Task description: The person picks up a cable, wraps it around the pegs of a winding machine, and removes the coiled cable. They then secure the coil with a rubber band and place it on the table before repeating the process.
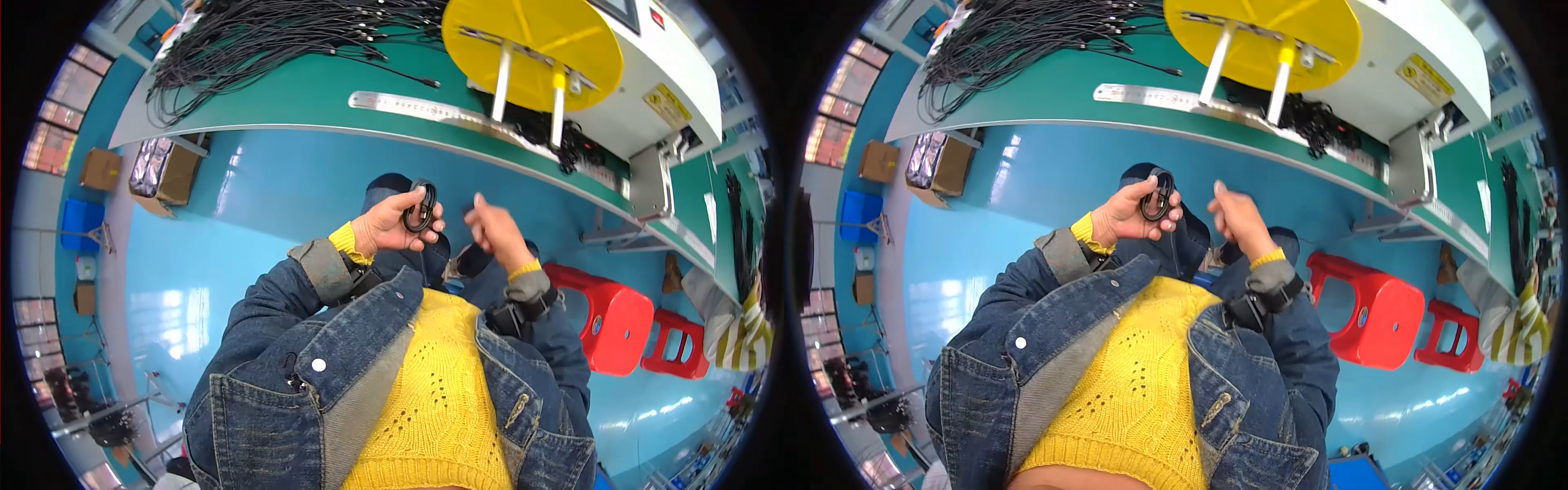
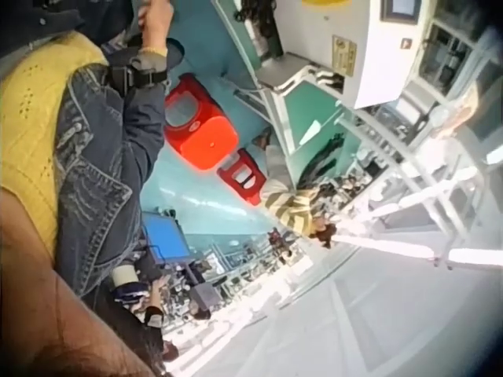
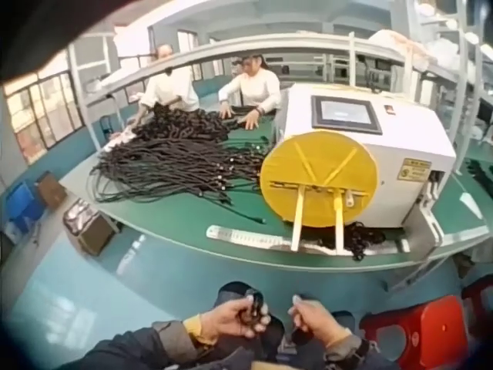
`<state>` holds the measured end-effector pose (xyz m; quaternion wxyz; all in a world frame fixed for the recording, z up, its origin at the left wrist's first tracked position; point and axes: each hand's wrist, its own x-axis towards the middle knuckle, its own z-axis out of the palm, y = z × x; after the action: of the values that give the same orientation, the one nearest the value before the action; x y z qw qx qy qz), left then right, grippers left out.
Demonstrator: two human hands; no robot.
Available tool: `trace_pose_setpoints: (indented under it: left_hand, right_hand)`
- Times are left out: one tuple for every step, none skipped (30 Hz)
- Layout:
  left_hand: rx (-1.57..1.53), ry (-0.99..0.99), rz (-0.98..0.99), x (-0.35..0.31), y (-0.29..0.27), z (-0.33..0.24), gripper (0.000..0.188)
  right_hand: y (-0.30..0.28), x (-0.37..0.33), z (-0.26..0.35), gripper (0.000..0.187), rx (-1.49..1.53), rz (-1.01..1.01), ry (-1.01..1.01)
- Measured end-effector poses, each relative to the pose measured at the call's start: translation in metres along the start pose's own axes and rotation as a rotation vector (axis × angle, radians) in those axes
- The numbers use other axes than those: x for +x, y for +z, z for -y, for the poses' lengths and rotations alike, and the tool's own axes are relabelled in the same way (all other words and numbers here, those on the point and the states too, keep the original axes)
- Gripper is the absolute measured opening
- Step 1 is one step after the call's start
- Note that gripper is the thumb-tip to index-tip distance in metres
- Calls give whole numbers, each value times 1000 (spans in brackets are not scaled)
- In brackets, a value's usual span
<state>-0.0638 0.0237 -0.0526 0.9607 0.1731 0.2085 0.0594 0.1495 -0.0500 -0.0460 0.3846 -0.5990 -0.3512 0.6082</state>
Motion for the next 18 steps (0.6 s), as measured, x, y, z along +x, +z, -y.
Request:
trace_pose_setpoints:
  left_hand:
    - [-35,39,24,-7,-5,-4,37]
    - [-39,69,-44,-8,-10,0,36]
    - [-35,100,-107,-6,-14,4,36]
    - [105,16,-131,-5,-14,2,36]
    - [248,-70,-162,-4,-14,2,35]
    - [327,-132,-235,-24,-17,11,35]
    - [393,-238,-294,-29,-20,10,34]
    - [408,-199,-297,-31,-20,-5,34]
    - [462,-258,-285,-35,-19,-19,32]
    - [509,-321,-280,-43,-16,-31,30]
    - [558,-393,-269,-48,-13,-43,28]
    - [702,-153,-325,-59,9,-82,27]
    - [474,187,-173,-65,10,-129,30]
    - [684,645,-138,-75,11,-186,36]
    - [396,769,-96,-101,49,-231,45]
    - [609,948,-74,-122,38,-289,50]
    - [273,1066,-376,-130,53,-316,49]
    - [254,1093,-542,-135,50,-334,48]
  right_hand:
    - [0,3,-14,42,-91,24,-30]
    - [-2,6,-29,40,-186,41,-70]
    - [-7,5,-42,40,-235,57,-38]
    - [-18,3,-53,37,-354,155,-239]
    - [-29,3,-80,33,-280,105,0]
    - [-19,3,-83,31,-273,109,102]
    - [-20,1,-91,28,-293,139,95]
    - [-25,-2,-105,28,-296,106,145]
    - [-27,-8,-107,26,-262,71,248]
    - [-30,-10,-114,25,-238,65,264]
    - [-33,-11,-120,25,-209,50,285]
    - [-36,-11,-118,25,-211,40,274]
    - [-35,-10,-116,24,-199,28,290]
    - [-33,-13,-114,24,-183,12,314]
    - [-31,-16,-114,24,-159,-8,342]
    - [-29,-18,-113,24,-165,-7,345]
    - [-30,-18,-112,24,-159,-18,340]
    - [-31,-14,-108,23,-157,-22,326]
